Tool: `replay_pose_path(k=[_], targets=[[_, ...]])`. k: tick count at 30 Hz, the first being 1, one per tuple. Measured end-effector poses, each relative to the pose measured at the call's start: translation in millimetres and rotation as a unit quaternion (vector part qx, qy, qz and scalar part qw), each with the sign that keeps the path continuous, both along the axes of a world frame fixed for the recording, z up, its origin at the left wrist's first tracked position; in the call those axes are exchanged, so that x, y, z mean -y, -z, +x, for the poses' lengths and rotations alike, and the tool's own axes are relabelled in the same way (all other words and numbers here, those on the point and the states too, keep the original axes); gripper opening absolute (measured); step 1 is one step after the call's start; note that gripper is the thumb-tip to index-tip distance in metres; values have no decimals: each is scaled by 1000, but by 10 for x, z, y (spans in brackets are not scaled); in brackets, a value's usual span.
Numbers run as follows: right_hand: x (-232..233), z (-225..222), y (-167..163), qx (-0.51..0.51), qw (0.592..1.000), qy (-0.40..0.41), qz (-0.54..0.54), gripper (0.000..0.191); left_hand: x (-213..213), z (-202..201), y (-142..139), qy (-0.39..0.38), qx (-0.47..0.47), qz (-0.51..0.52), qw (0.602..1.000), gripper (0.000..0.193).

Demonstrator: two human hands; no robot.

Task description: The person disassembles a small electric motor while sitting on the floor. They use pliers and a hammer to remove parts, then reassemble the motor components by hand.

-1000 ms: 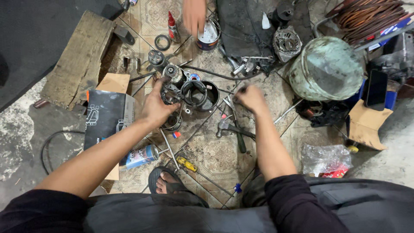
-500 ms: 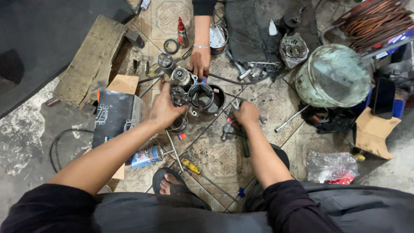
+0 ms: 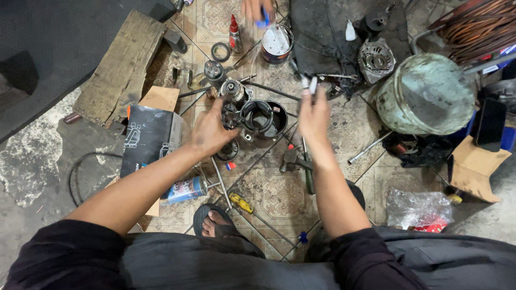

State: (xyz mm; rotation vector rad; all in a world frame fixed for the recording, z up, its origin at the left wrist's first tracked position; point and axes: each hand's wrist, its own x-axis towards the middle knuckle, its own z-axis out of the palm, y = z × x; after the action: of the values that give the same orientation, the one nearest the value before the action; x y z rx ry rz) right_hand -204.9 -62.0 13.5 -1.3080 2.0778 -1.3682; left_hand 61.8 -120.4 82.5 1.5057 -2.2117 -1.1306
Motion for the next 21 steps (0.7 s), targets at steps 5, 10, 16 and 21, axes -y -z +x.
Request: replay_pose_path(k=[5,10,16,21], targets=[[-76,628,-351,83,981,-165,62,26,43,-66,-93,10,115,83,990,89],[-235,976,-355,-11,976,-214,24,22,20,6,16,34,27,-42,998,87],[-224,1086,-281,-21,971,-225,74,22,46,64,230,34,17,-59,998,80],[-225,1104,-315,-65,964,-237,98,23,37,56,317,41,39,-39,998,81]])
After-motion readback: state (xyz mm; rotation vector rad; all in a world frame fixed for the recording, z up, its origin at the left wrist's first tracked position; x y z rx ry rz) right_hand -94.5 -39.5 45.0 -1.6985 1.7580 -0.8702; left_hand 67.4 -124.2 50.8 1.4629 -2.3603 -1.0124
